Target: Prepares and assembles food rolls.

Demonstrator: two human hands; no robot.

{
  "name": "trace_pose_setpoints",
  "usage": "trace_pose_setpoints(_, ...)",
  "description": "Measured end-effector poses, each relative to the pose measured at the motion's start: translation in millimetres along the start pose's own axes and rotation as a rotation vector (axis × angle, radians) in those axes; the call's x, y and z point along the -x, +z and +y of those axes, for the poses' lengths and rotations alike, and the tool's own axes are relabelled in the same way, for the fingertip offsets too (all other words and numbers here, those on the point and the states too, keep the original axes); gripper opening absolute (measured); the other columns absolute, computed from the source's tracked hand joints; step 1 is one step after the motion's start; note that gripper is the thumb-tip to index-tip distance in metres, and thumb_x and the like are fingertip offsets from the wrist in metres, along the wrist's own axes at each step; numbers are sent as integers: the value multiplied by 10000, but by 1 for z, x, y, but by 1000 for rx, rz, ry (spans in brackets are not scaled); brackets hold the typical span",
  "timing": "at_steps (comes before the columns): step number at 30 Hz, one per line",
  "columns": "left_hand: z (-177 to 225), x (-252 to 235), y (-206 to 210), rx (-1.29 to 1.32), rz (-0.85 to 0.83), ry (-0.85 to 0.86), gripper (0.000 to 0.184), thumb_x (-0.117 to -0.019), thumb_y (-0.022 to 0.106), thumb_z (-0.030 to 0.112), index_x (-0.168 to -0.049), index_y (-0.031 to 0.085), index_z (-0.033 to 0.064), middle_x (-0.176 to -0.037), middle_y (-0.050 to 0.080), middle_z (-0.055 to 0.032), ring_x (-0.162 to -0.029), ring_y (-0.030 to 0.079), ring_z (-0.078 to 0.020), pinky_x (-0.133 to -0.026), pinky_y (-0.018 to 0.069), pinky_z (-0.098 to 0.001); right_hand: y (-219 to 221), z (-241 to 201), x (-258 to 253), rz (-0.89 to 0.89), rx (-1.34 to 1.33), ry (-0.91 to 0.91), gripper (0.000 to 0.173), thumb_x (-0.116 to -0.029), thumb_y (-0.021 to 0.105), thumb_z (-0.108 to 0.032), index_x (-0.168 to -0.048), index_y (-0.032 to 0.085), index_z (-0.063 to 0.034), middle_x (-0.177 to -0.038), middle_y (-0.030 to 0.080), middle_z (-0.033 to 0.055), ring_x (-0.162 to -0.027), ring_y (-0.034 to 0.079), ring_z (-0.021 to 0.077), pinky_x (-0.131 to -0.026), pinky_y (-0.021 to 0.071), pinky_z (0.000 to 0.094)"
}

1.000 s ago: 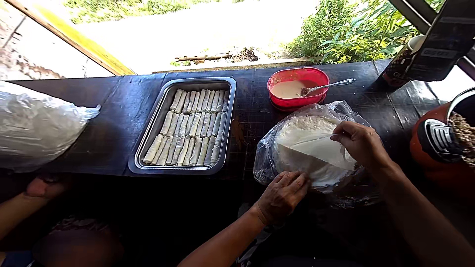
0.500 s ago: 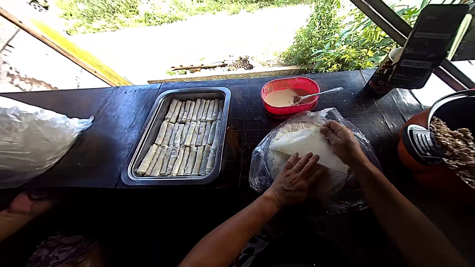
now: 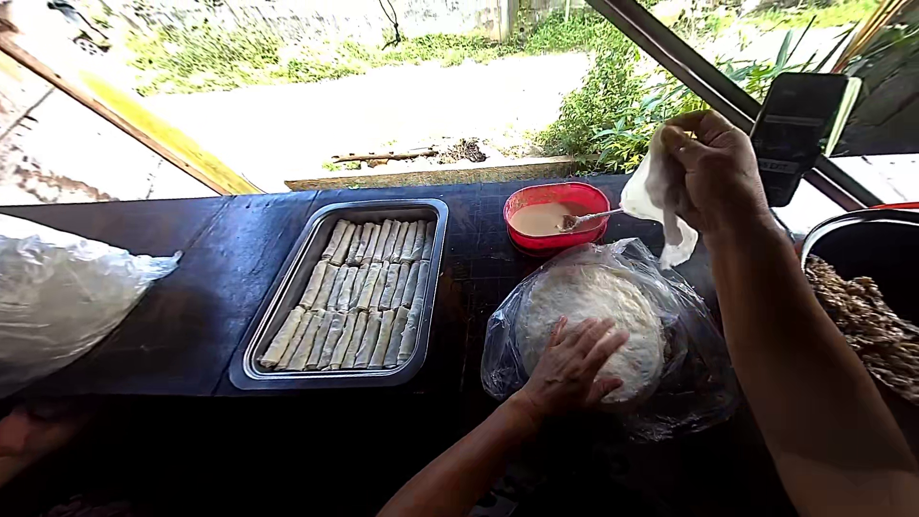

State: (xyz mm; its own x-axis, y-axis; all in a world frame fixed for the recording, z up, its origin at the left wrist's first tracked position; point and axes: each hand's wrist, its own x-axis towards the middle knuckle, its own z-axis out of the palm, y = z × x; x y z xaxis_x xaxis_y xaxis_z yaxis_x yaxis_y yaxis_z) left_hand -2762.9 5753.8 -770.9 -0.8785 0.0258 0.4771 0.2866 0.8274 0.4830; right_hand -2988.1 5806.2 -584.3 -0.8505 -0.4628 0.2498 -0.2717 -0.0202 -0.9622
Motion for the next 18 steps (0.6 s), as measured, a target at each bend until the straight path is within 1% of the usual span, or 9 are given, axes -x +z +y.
trace_pose_setpoints(2, 7, -19, -19, 275, 155, -174, 860, -900, 751, 426, -1474, 423, -123, -1495, 497, -297, -1391, 516, -368, -1160, 408, -497, 5, -6, 16, -54, 9, 6, 214, -1031, 564, -75, -1241, 524, -56, -829, 617, -33, -612, 594, 3, -585, 528, 175)
trace_pose_setpoints(4, 7, -41, -33, 342, 315, -261, 978, -837, 828, 374, -1516, 333, -126, -1483, 490, -315, -1353, 544, -357, -1095, 473, -456, 7, -6, 31, -102, -13, -2, 292, -1006, 588, -40, -1280, 495, -75, -831, 625, -41, -635, 623, 8, -607, 553, 187)
trace_pose_setpoints(6, 2, -57, -45, 309, 416, -240, 798, -879, 793, 204, -1493, 383, -97, -1378, 587, -270, -1236, 620, -308, -1017, 517, -428, 6, -7, 50, -160, -64, 19, 305, -1013, 563, -20, -1293, 477, -104, -832, 642, -51, -627, 653, 18, -598, 588, 198)
trace_pose_setpoints(9, 0, -66, -70, 310, 521, -146, 268, -943, 621, -28, -1206, 657, -64, -1113, 723, -151, -999, 706, -145, -914, 570, -290, -8, -6, 78, -199, -89, 120, 282, -1050, 505, -34, -1311, 491, -142, -889, 658, -33, -651, 670, 47, -594, 608, 232)
trace_pose_setpoints(10, 2, -68, -81, 298, 513, -119, 207, -947, 590, -50, -1128, 690, -53, -1069, 727, -128, -960, 699, -110, -894, 562, -252, -14, 0, 84, -209, -90, 163, 260, -1063, 487, -47, -1307, 494, -135, -915, 663, -17, -675, 688, 75, -605, 624, 269)
trace_pose_setpoints(12, 5, -74, -101, 218, 450, -89, 177, -930, 614, -52, -1073, 713, -17, -1030, 732, -98, -891, 691, -87, -834, 563, -224, -25, 14, 93, -221, -44, 226, 212, -1083, 456, -87, -1290, 501, -90, -916, 668, 31, -685, 723, 152, -613, 652, 349)
trace_pose_setpoints(14, 12, -84, -119, 98, 327, -99, 173, -884, 695, -35, -1040, 732, 30, -967, 738, -79, -828, 704, -131, -754, 581, -297, -30, 27, 104, -229, 100, 179, 257, -1076, 502, -213, -1288, 529, -71, -951, 671, 43, -746, 732, 149, -640, 649, 343)
trace_pose_setpoints(16, 22, -95, -133, -20, 164, -122, 179, -852, 727, -30, -1006, 750, 59, -900, 742, -78, -784, 721, -203, -677, 584, -419, -31, 38, 116, -277, 260, 10, 510, -949, 639, -387, -1339, 537, -75, -1134, 634, 38, -969, 679, 115, -784, 606, 332)
trace_pose_setpoints(18, 35, -106, -139, -135, 12, -142, 165, -852, 731, -11, -992, 753, 74, -842, 730, -79, -744, 712, -246, -628, 560, -469, -24, 43, 127, -300, 389, -210, 798, -798, 763, -544, -1373, 529, -42, -1270, 614, 108, -1158, 608, 172, -914, 533, 384)
